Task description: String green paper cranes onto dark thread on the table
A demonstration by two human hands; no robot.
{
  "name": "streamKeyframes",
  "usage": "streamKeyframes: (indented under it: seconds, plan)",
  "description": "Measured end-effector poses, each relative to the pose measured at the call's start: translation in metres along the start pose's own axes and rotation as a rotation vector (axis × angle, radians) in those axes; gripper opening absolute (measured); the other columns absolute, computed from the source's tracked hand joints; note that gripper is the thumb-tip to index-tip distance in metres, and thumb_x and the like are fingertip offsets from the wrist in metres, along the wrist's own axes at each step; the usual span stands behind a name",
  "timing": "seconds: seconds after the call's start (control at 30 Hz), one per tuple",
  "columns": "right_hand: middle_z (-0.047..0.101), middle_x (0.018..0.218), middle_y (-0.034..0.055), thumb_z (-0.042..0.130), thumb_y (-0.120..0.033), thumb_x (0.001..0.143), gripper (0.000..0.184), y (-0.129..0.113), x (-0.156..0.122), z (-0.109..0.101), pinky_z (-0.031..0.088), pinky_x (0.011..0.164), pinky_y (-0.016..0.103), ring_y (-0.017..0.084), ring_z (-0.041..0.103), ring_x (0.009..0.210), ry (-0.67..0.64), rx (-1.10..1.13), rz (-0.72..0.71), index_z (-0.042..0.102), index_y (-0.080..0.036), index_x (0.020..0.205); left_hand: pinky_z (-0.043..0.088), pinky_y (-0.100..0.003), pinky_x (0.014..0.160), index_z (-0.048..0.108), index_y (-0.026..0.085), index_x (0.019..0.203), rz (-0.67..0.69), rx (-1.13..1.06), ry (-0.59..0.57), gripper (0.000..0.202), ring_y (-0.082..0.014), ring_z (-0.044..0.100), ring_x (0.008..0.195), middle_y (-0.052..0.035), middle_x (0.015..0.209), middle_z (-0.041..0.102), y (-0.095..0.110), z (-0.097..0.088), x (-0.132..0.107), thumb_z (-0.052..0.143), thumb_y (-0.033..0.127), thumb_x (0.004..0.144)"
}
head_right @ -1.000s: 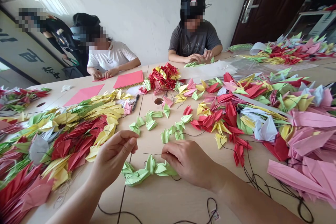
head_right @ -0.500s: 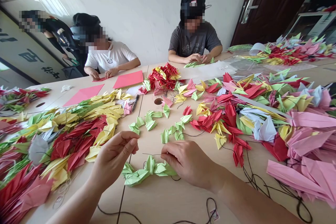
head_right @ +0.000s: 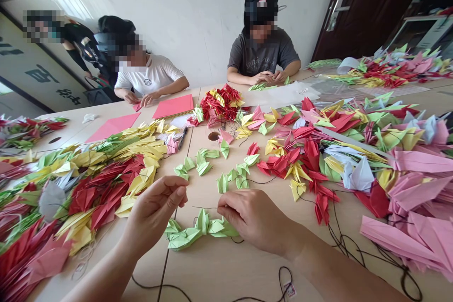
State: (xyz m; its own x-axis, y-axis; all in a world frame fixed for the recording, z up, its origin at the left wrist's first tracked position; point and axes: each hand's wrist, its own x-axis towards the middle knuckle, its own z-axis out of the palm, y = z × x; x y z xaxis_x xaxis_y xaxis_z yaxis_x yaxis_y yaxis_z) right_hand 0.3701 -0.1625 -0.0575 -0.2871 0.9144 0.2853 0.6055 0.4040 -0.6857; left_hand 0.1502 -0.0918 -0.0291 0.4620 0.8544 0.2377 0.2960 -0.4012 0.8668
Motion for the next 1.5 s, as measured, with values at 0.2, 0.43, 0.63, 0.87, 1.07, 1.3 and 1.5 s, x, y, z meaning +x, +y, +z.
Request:
streamKeyframes:
  seconds: [0.2, 0.43, 0.63, 0.87, 1.07, 1.3, 1.5]
  plan:
    - [0.06, 0.07, -0.001, 0.049, -0.024, 0.1, 0.022, 0.001, 0.002, -0.001, 0.037, 0.058, 0.023, 0.012, 0.052, 0.062, 0.006, -0.008, -0.002, 0.062, -0.017, 0.084, 0.045, -0.022, 0.058, 0.064, 0.021, 0.096, -0.002, 0.008, 0.0, 0.013, -0.012, 0.059, 0.064, 0.0009, 0.071, 0.064, 0.0, 0.001, -0.001, 0.056, 0.032, 0.094]
    - [0.061, 0.07, -0.001, 0.048, -0.023, 0.1, 0.022, -0.001, 0.001, -0.001, 0.038, 0.058, 0.023, 0.012, 0.052, 0.062, -0.002, -0.004, 0.005, 0.061, -0.018, 0.084, 0.045, -0.023, 0.059, 0.064, 0.02, 0.093, -0.004, 0.019, -0.002, 0.014, -0.0127, 0.059, 0.065, 0.0004, 0.07, 0.063, 0.002, 0.001, -0.001, 0.056, 0.032, 0.094]
    - [0.06, 0.07, -0.001, 0.048, -0.023, 0.1, 0.022, -0.003, 0.002, -0.002, 0.038, 0.058, 0.024, 0.012, 0.052, 0.062, -0.012, -0.006, 0.013, 0.061, -0.018, 0.083, 0.045, -0.024, 0.059, 0.064, 0.02, 0.093, 0.002, 0.03, 0.001, 0.014, -0.0127, 0.059, 0.065, 0.0004, 0.071, 0.063, 0.003, 0.001, 0.0, 0.056, 0.032, 0.094]
    - [0.062, 0.071, -0.0002, 0.048, -0.025, 0.101, 0.022, 0.001, 0.001, 0.0, 0.039, 0.059, 0.023, 0.013, 0.054, 0.064, -0.002, -0.021, 0.002, 0.063, -0.018, 0.086, 0.046, -0.022, 0.059, 0.064, 0.021, 0.095, 0.007, 0.054, 0.004, 0.014, -0.0122, 0.06, 0.064, 0.0015, 0.07, 0.063, 0.002, 0.001, -0.001, 0.055, 0.033, 0.095]
    - [0.063, 0.07, 0.0003, 0.05, -0.025, 0.1, 0.021, 0.003, 0.0, -0.006, 0.039, 0.059, 0.024, 0.012, 0.055, 0.062, 0.064, -0.05, -0.054, 0.063, -0.017, 0.086, 0.048, -0.024, 0.063, 0.063, 0.022, 0.098, -0.017, 0.066, 0.035, 0.014, -0.013, 0.06, 0.067, 0.0011, 0.075, 0.063, -0.001, -0.003, 0.003, 0.057, 0.034, 0.093]
    - [0.06, 0.079, 0.0027, 0.054, -0.02, 0.097, 0.019, 0.008, 0.001, -0.042, 0.041, 0.066, 0.026, 0.015, 0.056, 0.073, 0.088, -0.158, 0.111, 0.065, -0.017, 0.081, 0.052, -0.033, 0.077, 0.062, 0.025, 0.109, -0.07, 0.324, -0.201, 0.027, -0.0232, 0.065, 0.094, -0.006, 0.105, 0.069, -0.009, -0.015, 0.008, 0.058, 0.044, 0.091]
    - [0.063, 0.081, 0.0011, 0.061, -0.017, 0.094, 0.016, 0.008, 0.0, -0.041, 0.042, 0.067, 0.025, 0.014, 0.059, 0.074, -0.12, -0.167, 0.223, 0.07, -0.017, 0.08, 0.048, -0.048, 0.102, 0.054, 0.026, 0.136, 0.146, 0.54, -0.506, 0.053, -0.0321, 0.054, 0.126, -0.0103, 0.136, 0.061, -0.029, 0.006, -0.019, 0.068, 0.038, 0.086]
